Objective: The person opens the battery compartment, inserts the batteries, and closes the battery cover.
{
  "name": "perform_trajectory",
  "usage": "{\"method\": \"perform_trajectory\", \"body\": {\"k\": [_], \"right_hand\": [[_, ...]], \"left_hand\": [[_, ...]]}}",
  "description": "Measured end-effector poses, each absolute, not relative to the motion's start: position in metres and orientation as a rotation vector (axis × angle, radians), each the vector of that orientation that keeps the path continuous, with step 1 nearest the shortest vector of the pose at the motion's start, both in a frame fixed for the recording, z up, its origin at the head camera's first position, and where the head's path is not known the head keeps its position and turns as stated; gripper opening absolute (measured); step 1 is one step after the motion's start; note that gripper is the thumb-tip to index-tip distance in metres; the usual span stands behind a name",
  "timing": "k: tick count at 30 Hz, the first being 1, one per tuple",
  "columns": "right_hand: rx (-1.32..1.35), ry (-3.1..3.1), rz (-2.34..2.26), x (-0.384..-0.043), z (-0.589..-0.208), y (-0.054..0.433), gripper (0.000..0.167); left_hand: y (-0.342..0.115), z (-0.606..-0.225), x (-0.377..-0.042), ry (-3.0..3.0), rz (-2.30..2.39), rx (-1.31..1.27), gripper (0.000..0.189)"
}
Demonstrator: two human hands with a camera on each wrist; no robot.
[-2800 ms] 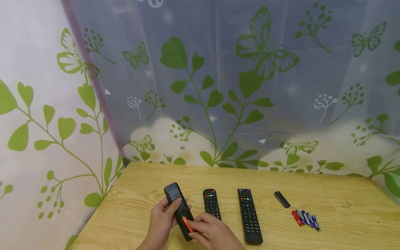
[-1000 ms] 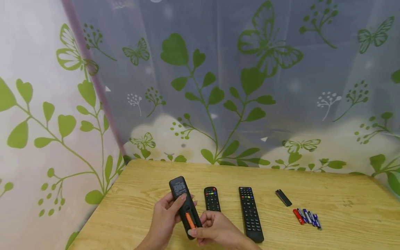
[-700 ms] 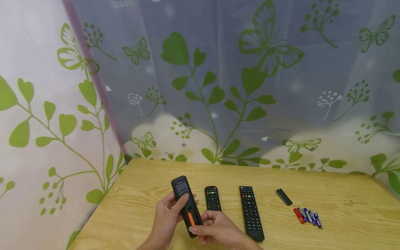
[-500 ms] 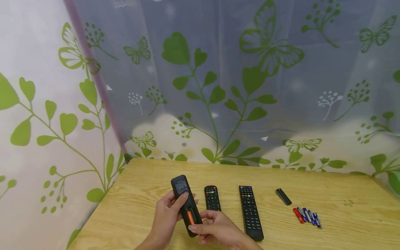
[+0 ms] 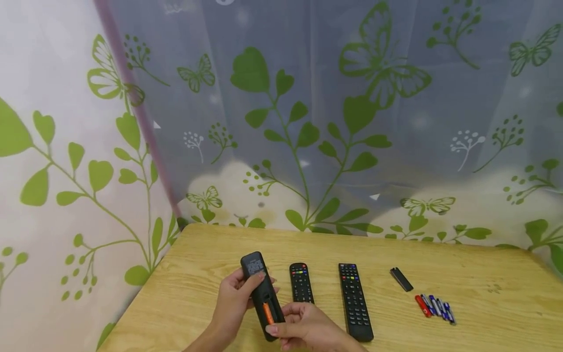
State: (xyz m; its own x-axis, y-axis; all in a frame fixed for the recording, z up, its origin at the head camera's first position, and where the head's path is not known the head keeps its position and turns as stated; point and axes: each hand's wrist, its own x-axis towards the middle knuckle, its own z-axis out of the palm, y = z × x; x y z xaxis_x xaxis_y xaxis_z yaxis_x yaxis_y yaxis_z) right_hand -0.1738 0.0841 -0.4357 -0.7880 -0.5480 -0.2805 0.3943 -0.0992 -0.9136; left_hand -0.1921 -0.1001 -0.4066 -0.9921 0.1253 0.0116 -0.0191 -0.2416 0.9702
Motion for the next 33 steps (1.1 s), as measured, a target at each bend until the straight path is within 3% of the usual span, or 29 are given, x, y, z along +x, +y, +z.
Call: {"method": "perform_trajectory", "body": {"k": [18, 33], "right_hand": [[-0.143, 1.596, -1.969, -0.173, -0.436, 0.087, 0.033], [-0.218, 1.744, -1.865, -0.173, -0.429, 0.102, 0.039]], "left_hand": [[-0.100, -0.404, -0.193, 1.851, 2.319, 0.296, 0.050], [-0.104, -0.407, -0.195, 1.884, 2.319, 0.201, 0.055]]}}
